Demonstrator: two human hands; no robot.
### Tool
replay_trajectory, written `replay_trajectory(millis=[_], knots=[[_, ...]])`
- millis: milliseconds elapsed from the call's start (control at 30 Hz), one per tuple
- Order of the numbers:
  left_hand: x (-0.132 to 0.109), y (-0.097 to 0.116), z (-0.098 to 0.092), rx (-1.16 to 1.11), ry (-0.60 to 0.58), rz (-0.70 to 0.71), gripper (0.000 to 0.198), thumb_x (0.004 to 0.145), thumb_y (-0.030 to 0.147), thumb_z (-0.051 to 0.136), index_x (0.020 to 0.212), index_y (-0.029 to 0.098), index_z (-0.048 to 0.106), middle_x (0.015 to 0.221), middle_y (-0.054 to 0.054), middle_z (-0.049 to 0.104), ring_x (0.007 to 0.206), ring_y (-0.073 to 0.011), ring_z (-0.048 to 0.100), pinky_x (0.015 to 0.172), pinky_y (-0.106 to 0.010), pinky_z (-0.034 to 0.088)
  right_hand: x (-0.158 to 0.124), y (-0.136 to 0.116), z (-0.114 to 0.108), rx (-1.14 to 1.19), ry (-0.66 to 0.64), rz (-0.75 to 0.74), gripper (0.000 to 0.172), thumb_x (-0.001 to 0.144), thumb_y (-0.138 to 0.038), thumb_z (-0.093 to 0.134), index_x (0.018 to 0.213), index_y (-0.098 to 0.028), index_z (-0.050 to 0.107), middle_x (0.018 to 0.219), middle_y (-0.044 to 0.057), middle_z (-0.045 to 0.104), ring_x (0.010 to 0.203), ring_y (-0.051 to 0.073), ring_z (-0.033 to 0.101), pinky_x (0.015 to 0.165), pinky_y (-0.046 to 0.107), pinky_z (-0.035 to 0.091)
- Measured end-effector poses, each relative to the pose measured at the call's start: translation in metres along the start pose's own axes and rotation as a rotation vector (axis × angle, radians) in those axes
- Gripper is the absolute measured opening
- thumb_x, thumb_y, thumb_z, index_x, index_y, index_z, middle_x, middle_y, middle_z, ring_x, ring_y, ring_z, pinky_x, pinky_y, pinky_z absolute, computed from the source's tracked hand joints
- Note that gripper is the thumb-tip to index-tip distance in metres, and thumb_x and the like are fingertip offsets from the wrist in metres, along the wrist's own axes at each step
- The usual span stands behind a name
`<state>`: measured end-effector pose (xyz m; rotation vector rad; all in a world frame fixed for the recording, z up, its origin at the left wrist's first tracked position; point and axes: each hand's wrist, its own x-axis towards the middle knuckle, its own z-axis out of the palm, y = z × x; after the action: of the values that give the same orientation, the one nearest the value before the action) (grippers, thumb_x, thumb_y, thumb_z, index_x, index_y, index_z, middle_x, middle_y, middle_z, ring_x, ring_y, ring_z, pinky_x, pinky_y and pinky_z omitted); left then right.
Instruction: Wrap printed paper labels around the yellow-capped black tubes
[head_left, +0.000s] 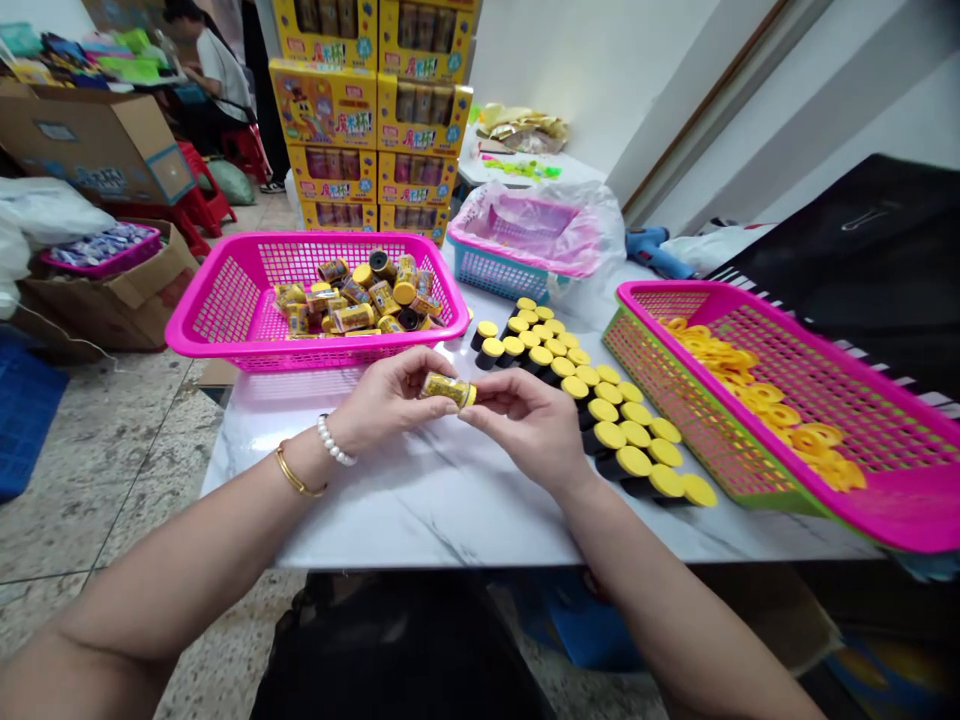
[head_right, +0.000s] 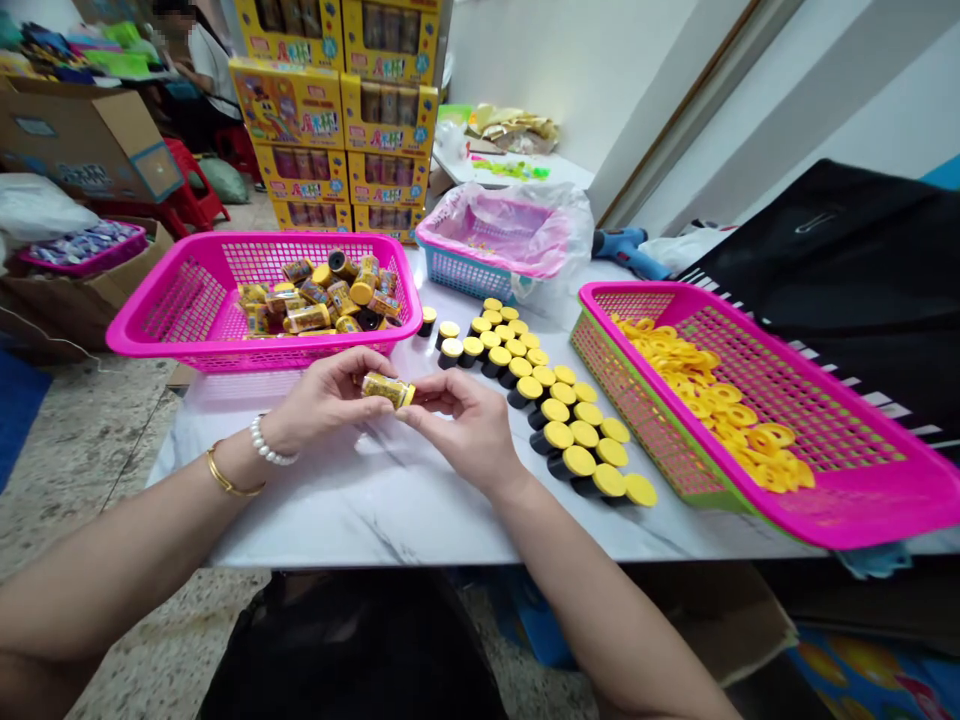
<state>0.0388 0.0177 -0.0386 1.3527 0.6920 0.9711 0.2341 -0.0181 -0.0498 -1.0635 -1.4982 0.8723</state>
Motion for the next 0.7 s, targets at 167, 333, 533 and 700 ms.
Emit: replay_trajectory(millis=[167,333,533,700], knots=[[-0.002,-0.002,-0.005,0.259,-0.023,0.069,0.023,0.07,0.023,0.084,0.089,0.017,0.073,0.082,-0.003,0.066,0.073,-0.0134,0.056,0.07,-0.023,0.045,0.007,0.014,0.003,0.365,-0.115,0.408,0.041,0.057,-0.045,0.094,0.076,-0.016,0.071,0.071,0.003,0.076,0.062,0.018,0.073,0.068,0.035,0.064],[0.002,-0.01,-0.004,0.101,0.042,-0.064,0.044,0.072,0.039,0.083,0.107,0.016,0.067,0.083,-0.003,0.067,0.066,-0.0126,0.059,0.059,-0.022,0.045,0.012,0.02,0.003,0.35,-0.066,0.352,0.042,0.062,-0.044,0.092,0.085,-0.017,0.07,0.079,0.003,0.075,0.07,0.016,0.073,0.074,0.033,0.063],[0.004,-0.01,-0.005,0.008,-0.003,-0.28,0.054,0.073,0.066,0.074,0.076,0.014,0.06,0.052,0.002,0.056,0.038,-0.0072,0.046,0.038,-0.019,0.032,0.006,0.021,0.004,0.224,-0.086,0.081,0.044,0.073,-0.033,0.085,0.114,-0.025,0.071,0.101,0.004,0.073,0.081,0.014,0.07,0.073,0.029,0.062],[0.004,-0.012,-0.007,-0.12,0.006,-0.385,0.058,0.068,0.068,0.077,0.08,0.013,0.062,0.058,-0.002,0.063,0.041,-0.0095,0.053,0.035,-0.018,0.034,0.007,0.022,0.007,0.294,-0.181,0.132,0.031,0.074,-0.034,0.085,0.104,-0.026,0.08,0.101,0.003,0.073,0.073,0.014,0.07,0.069,0.031,0.064]])
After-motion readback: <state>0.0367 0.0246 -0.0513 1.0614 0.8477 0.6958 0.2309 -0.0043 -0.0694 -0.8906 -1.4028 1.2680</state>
